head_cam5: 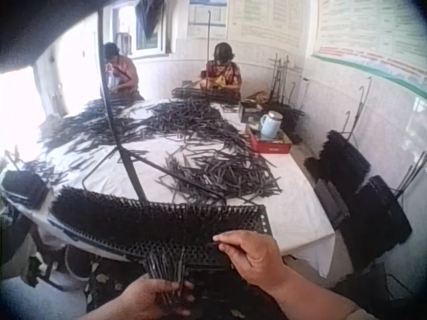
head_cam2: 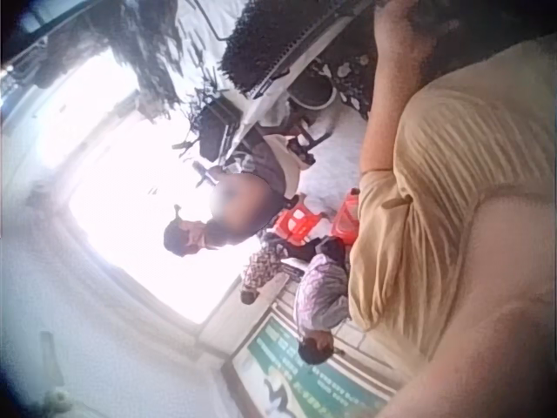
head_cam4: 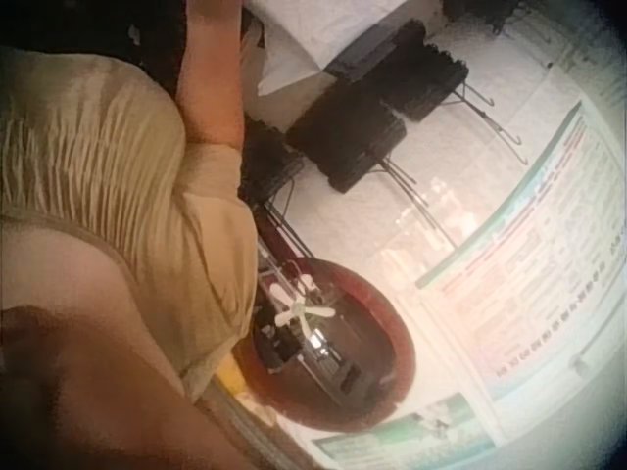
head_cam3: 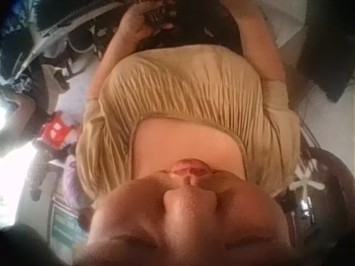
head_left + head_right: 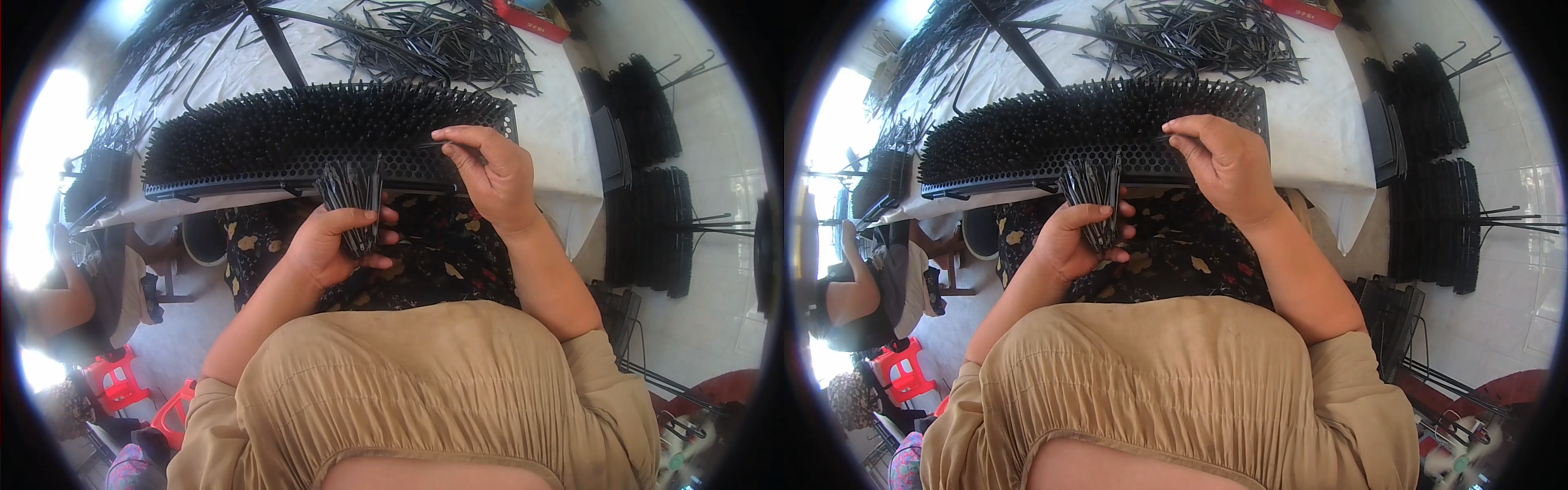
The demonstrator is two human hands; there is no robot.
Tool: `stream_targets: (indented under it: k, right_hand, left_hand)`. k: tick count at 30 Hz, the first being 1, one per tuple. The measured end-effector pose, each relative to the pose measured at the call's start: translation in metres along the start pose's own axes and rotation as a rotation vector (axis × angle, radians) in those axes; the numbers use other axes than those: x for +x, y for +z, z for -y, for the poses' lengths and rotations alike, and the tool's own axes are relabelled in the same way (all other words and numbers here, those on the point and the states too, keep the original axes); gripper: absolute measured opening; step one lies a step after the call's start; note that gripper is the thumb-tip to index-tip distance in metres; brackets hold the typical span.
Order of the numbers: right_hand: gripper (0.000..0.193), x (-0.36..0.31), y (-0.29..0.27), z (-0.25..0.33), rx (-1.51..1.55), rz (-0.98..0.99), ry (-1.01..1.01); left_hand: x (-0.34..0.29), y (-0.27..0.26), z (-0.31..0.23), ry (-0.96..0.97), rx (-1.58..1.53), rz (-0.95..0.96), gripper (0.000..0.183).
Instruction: The person inserts black plastic bristles one by one into holes on a perforated frame by hand, grabs another bundle of bristles from the table, and inserts more bristles into the frame.
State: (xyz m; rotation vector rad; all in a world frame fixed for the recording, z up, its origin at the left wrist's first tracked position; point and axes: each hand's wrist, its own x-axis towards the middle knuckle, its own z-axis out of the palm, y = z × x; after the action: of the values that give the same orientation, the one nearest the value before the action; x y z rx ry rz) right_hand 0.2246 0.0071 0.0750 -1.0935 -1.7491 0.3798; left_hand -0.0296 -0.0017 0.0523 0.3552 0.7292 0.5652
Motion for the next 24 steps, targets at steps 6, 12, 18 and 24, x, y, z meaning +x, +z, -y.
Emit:
stream_targets:
  k: [6,12,18,24]
  right_hand:
    - [0.018,-0.001,0.001,0.004,0.267,-0.12,0.165]
    - [0.019,0.004,0.0,0.001,0.117,-0.032,0.023]
    - [0.015,0.003,-0.001,-0.007,0.308,0.133,-0.013]
    - [0.014,-0.004,0.0,-0.005,0.229,-0.029,0.029]
  left_hand:
    - [0.001,0.005,0.002,0.009,0.019,-0.053,0.033]
    - [0.0,0.008,0.0,0.001,0.038,-0.097,0.031]
    - [0.001,0.009,0.001,0.009,0.043,-0.098,0.028]
    - [0.0,0.007,0.0,0.011,0.073,-0.117,0.028]
